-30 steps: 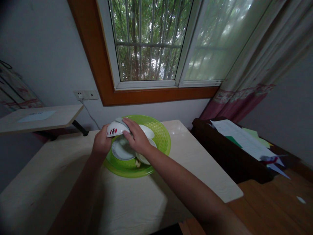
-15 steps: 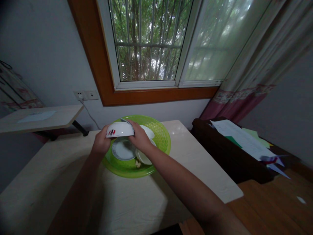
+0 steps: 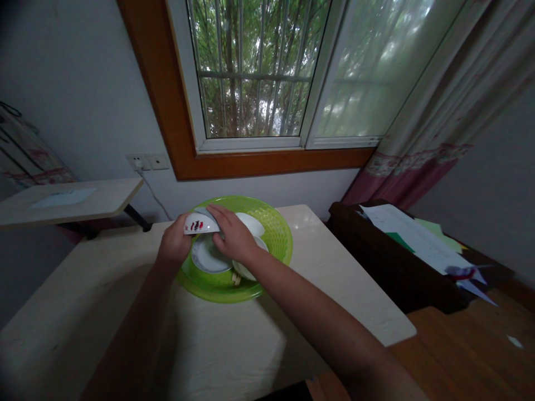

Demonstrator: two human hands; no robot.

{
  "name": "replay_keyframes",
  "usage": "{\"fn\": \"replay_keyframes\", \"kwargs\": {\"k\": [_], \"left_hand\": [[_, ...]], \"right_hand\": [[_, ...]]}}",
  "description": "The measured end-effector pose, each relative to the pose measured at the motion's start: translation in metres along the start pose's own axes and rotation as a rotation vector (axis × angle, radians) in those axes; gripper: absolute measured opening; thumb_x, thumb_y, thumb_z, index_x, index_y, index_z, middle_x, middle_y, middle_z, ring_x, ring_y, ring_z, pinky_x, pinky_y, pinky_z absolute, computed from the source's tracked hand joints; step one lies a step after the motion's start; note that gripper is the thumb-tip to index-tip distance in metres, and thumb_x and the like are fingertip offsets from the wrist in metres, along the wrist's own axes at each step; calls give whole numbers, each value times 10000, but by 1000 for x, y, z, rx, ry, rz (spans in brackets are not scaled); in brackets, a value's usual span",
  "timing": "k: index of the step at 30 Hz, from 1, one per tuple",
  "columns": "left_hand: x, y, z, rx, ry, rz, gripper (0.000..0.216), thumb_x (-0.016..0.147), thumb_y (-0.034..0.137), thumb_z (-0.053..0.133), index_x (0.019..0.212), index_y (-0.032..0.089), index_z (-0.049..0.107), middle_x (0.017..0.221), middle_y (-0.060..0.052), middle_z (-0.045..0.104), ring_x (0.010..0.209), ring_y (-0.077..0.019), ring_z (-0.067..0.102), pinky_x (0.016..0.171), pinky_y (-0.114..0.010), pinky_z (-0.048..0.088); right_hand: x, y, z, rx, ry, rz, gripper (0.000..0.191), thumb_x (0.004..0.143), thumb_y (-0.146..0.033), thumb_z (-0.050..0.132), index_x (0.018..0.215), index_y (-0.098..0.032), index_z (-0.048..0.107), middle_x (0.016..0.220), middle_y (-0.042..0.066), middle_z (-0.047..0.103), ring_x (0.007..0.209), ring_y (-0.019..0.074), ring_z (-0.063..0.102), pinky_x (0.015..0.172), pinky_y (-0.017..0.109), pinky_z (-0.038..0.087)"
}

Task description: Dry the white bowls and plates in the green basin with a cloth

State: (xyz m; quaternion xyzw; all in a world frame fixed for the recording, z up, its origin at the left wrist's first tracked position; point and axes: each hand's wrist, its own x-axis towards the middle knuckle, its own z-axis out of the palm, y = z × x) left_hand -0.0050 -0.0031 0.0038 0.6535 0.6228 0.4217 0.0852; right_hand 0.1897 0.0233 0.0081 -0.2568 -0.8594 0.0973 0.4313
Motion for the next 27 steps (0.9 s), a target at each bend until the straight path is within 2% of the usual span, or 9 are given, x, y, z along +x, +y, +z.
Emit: {"fn": "replay_keyframes", "kwargs": {"k": [3,9,13,17,21,24,27], "left_hand": [[-1,1,2,64,-22,10,480,821,105,460,1278,159,598,1204,-143,705,1119,-293,654,1004,-414,488],[-2,7,2,48,-15,38,505,816,62,447,1288,157,599,1214,-137,705,1143,-286,650,1029,-423,486],[-1,9,2,-12,25,40,537,809,42,467,1309,177,608,1249,-126,703,1161,-276,653,1057,-433,478],[3,4,7,-145,55,1,530,783,71,588,1295,196,633,1270,-127,699,1117,-264,683,1036,-427,510],[6,-2,12,-335,-39,-165,494,751,103,679,1234,202,654,1176,-128,730,951,-246,738,927,-425,579],[7,1,10,-626,-159,-389,490,815,182,671,1293,174,567,1037,-133,744,726,-207,748,761,-405,628],[6,10,1,-853,-291,-538,500,871,194,617,1345,149,467,796,-87,736,644,-219,743,708,-406,632]], "right_hand": [[0,-5,2,-55,-14,15,732,812,-69,521,1515,-225,393,1581,128,419,1456,267,398,1202,528,342],[-3,9,7,-85,25,300,729,750,-13,478,1465,-155,451,1425,164,590,1285,294,575,1092,506,463],[-2,17,7,-21,92,302,696,723,-18,483,1397,-188,522,1364,119,646,1230,273,607,1066,467,481],[1,22,5,59,202,306,576,741,-57,479,1290,-174,609,1253,108,706,1136,256,653,1019,433,503],[0,28,4,121,277,361,526,737,-83,463,1213,-198,656,1165,85,737,1059,255,669,969,427,519],[0,29,3,135,318,370,503,748,-88,448,1192,-195,658,1146,83,735,1042,251,665,958,419,518],[1,27,1,126,363,358,489,757,-86,430,1181,-189,651,1154,86,725,1054,242,657,965,404,513]]}}
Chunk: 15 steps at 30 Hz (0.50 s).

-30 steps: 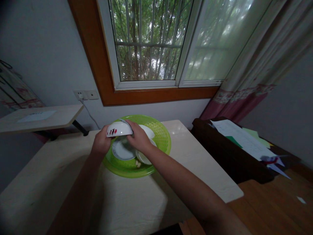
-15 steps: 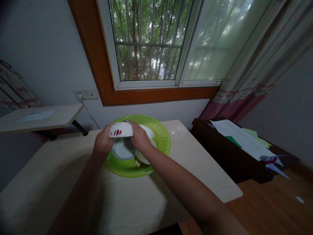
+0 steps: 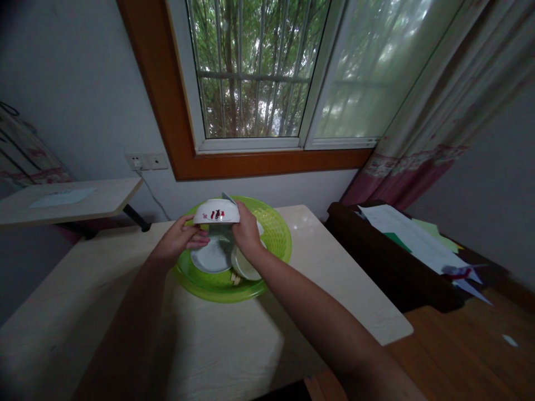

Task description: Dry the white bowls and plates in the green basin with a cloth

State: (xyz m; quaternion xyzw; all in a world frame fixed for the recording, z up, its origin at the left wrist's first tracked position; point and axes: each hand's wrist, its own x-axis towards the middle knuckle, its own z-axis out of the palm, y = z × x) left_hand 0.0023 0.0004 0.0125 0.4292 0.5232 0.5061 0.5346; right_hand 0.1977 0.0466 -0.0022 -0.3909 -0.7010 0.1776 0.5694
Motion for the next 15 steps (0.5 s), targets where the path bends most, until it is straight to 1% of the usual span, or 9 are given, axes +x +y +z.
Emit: {"fn": "replay_keyframes", "kwargs": {"k": [1,3,6,8,10,12,15], "left_hand": [[-3,4,1,-83,-39,-21,504,873,166,594,1355,155,450,807,-95,742,675,-226,753,732,-412,632],[-7,11,4,-280,-91,-30,494,875,142,562,1355,176,449,950,-133,760,780,-244,772,815,-449,627],[-10,17,14,-527,-118,-69,348,931,218,511,1271,151,541,1061,-161,749,922,-247,765,924,-438,603],[-10,18,24,-637,-55,-76,266,947,212,504,1175,121,605,1082,-154,745,1017,-214,739,980,-372,582],[-10,19,32,-708,28,-29,213,961,172,490,1110,124,635,1137,-134,739,1111,-184,702,1005,-320,566],[-10,20,36,-741,94,16,183,971,166,490,1049,131,651,1169,-122,734,1179,-190,671,1001,-322,573],[-11,21,32,-742,150,43,151,965,152,512,990,140,661,1163,-112,737,1245,-198,635,997,-309,578]], "right_hand": [[0,-1,0,-6,8,-2,496,753,-82,425,1185,-185,647,1155,89,723,1057,242,656,966,402,512],[1,-1,-1,-25,11,-11,522,742,-74,420,1205,-184,634,1174,94,716,1083,241,651,984,404,506],[1,-2,-1,-60,5,-44,562,743,-65,425,1260,-195,602,1246,98,693,1161,241,625,1045,419,479],[-1,-4,-1,-94,-11,-78,560,773,-68,435,1299,-193,578,1293,108,668,1212,249,596,1085,437,453],[-3,-9,0,-130,-44,-111,550,812,-81,448,1343,-185,549,1328,125,641,1240,262,574,1103,454,438],[-6,-14,0,-165,-86,-138,562,834,-86,455,1384,-188,515,1351,134,618,1251,271,563,1104,469,438],[-8,-18,3,-192,-145,-185,618,832,-70,462,1438,-192,457,1395,142,577,1289,277,534,1119,487,429]]}}
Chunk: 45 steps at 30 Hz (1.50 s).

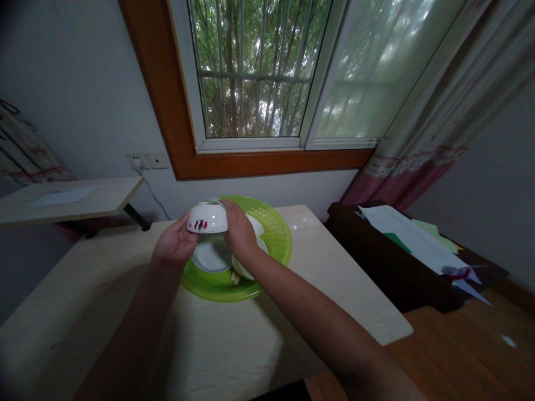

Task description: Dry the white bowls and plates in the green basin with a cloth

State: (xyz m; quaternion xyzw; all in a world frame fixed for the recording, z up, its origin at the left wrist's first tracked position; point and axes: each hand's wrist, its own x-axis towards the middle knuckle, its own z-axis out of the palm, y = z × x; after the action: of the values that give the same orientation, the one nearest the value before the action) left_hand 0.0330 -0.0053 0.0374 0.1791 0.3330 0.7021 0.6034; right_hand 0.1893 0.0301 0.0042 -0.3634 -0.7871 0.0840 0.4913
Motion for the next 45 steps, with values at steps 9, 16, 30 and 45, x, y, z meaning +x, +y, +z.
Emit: {"fn": "replay_keyframes", "kwargs": {"k": [9,16,30,45], "left_hand": [[3,8,-4,6,41,50,163,958,122,515,1011,147,668,1231,-103,729,1338,-191,569,1059,-284,538],[2,14,-4,-60,50,55,262,1013,190,465,1159,135,675,1242,-104,733,1337,-194,572,1048,-299,546],[11,5,-17,-116,-215,-15,310,955,65,447,1124,133,698,974,-81,773,886,-155,739,880,-270,575],[17,7,-39,218,-444,-63,348,793,139,727,1135,81,699,1036,-157,765,1003,-281,724,909,-377,575]], "right_hand": [[1,0,0,82,-86,-169,858,811,-164,633,1571,-208,236,1580,174,375,1481,292,342,1225,541,297],[-1,-10,-13,164,-167,-188,947,847,-287,676,1608,-264,114,1671,128,232,1537,301,246,1244,566,248],[-2,-21,-14,140,-117,-413,502,978,-124,392,1456,-272,428,1520,96,504,1467,223,407,1206,529,378],[5,-3,-10,114,-89,-110,405,1050,-314,399,1413,-257,572,1459,73,589,1365,206,529,1183,457,391]]}}
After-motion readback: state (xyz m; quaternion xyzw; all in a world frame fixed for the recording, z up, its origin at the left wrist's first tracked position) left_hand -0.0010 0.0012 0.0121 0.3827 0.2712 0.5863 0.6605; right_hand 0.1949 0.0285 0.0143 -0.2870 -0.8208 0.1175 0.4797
